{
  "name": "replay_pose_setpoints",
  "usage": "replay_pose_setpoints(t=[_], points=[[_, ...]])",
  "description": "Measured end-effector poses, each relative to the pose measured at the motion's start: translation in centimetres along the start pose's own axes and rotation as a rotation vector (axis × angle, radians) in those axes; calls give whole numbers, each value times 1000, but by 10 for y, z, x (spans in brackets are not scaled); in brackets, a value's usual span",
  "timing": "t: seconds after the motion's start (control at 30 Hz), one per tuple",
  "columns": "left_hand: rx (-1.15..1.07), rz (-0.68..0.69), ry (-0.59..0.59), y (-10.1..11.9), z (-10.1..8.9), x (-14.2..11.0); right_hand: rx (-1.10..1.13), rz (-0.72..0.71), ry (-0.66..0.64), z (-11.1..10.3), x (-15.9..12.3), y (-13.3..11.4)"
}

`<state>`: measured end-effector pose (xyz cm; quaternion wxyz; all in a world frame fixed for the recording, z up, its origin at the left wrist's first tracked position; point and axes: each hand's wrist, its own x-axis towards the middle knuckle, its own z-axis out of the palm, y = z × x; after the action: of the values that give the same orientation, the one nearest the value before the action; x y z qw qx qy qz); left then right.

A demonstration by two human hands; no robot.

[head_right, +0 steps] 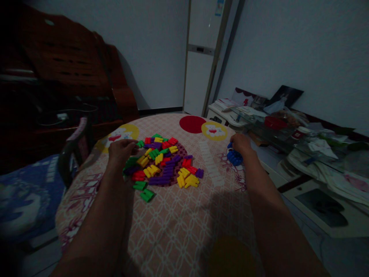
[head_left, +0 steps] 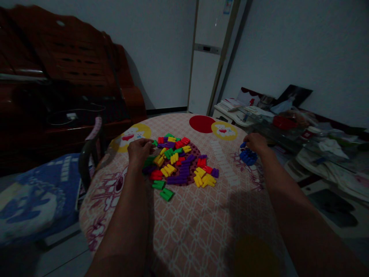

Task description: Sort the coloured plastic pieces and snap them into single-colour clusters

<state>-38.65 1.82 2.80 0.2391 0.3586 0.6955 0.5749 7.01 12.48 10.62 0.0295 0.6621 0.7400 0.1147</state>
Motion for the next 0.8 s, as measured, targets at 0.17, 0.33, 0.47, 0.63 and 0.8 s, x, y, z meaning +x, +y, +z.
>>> replay_pose_setpoints(t=[0.17,0.33,0.47,0.63,0.8], points=[[10,23,-2,-3,-1,2,-37,-18,-60,8,5,0],[0,18,0,-6,-1,4,-46,-47,-142,14,9,2],[-23,17,-7,-7,-1,5,2,-89,-165,18,9,3],[-6,8,-3,-6,-1,5,257,26,13,10,-1,9],[-46,1,-28,-5,1,2,556,141,275,-9,-31,-5]])
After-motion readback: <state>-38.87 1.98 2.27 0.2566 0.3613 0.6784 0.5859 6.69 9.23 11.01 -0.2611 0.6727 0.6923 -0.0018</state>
